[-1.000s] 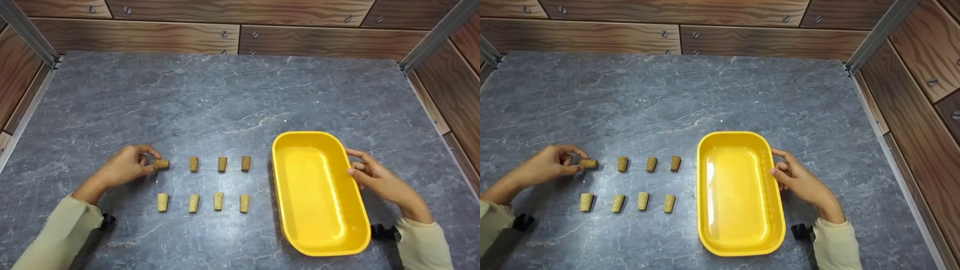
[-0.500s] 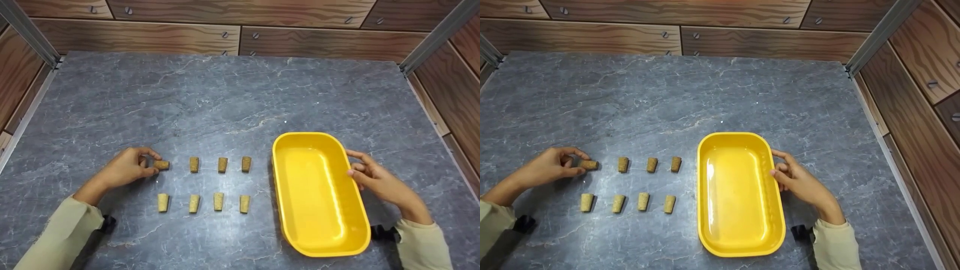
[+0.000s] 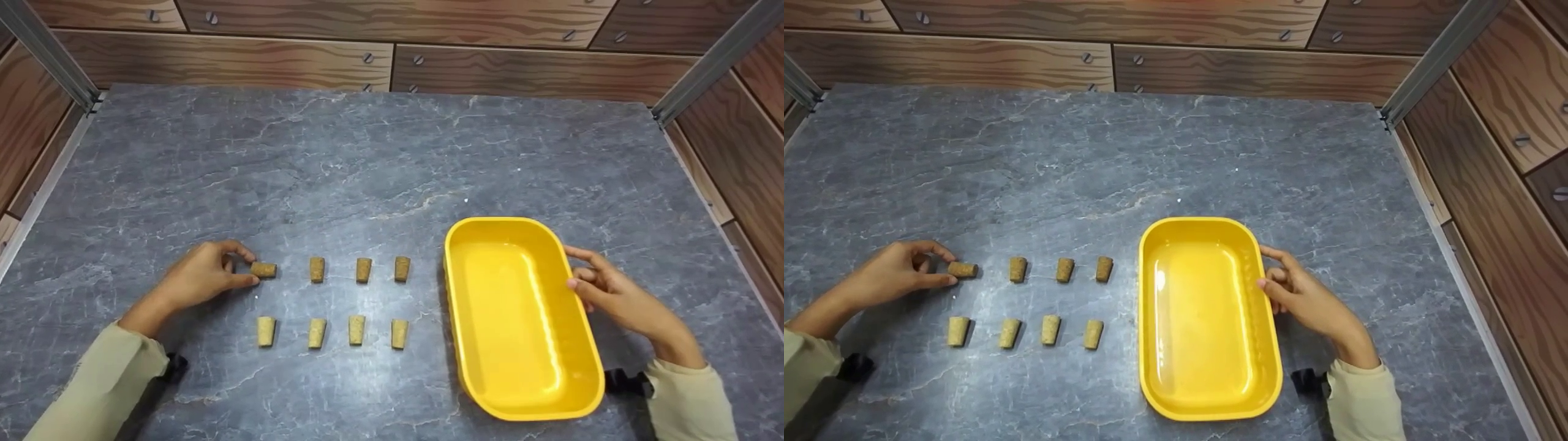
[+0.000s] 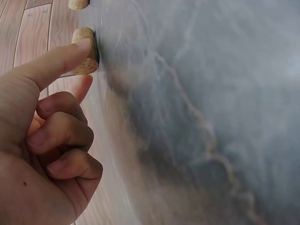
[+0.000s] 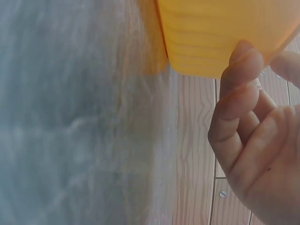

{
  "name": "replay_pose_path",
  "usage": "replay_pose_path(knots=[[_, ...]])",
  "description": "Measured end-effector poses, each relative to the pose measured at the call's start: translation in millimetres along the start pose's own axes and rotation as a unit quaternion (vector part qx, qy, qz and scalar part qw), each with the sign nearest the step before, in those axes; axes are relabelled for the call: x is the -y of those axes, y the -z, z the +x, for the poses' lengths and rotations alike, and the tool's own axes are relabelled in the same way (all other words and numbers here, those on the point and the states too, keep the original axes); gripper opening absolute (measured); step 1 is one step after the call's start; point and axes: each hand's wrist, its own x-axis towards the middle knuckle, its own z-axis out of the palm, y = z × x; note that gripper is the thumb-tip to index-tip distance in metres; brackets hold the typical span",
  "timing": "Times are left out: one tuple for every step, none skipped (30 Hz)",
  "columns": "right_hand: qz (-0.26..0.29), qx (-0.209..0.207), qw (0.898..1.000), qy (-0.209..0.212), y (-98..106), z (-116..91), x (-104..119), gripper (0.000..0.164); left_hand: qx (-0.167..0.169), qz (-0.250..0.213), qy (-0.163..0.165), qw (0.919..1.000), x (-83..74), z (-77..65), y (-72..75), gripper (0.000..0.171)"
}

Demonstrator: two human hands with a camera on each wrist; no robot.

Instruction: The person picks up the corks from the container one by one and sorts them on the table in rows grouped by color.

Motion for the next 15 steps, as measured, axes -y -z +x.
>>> replay_pose_path(knots=[[0.001,0.001,1.000,0.002,0,0,0,0.050,0.002,-0.002,-0.004,1.0000,0.3,0.5,0.3,0.035],[0.002,0.003,1.000,0.006,0,0,0,0.050,0.006,-0.005,-0.008,0.9999,0.5,1.1,0.8,0.034],[0.002,0.004,1.000,0.007,0,0,0,0.050,0.010,-0.007,-0.013,0.9998,0.8,1.8,1.4,0.033],[0.002,0.004,1.000,0.008,0,0,0,0.050,0.015,-0.010,-0.019,0.9997,0.9,2.9,2.3,0.032],[0.002,0.004,1.000,0.009,0,0,-1,0.050,0.021,-0.011,-0.026,0.9994,1.1,4.0,3.3,0.032],[0.002,0.003,1.000,0.009,0,0,-1,0.050,0.028,-0.012,-0.033,0.9990,1.2,5.1,4.4,0.032],[0.001,0.003,1.000,0.009,0,0,-1,0.050,0.035,-0.014,-0.038,0.9986,1.4,6.3,5.5,0.032],[0.000,0.002,1.000,0.008,0,0,-1,0.050,0.042,-0.012,-0.043,0.9981,1.8,7.6,6.6,0.033],[-0.002,0.001,1.000,0.008,0,0,-1,0.050,0.050,-0.012,-0.048,0.9975,2.1,8.9,7.5,0.033],[-0.002,0.000,1.000,0.007,0,0,-1,0.050,0.057,-0.011,-0.053,0.9969,2.3,10.0,8.4,0.033],[-0.004,-0.002,1.000,0.006,0,0,-1,0.050,0.064,-0.011,-0.056,0.9964,2.4,11.2,9.0,0.033],[-0.005,-0.004,1.000,0.004,0,0,-1,0.050,0.070,-0.013,-0.056,0.9959,2.5,12.2,9.4,0.033],[-0.006,-0.005,1.000,0.004,0,0,-1,0.050,0.075,-0.016,-0.056,0.9955,2.6,12.9,9.8,0.034],[-0.008,-0.005,1.000,0.003,0,0,-1,0.050,0.079,-0.018,-0.055,0.9952,2.6,13.3,10.0,0.034],[-0.009,-0.006,1.000,0.002,0,0,-1,0.050,0.081,-0.022,-0.053,0.9951,2.4,13.3,10.1,0.035]])
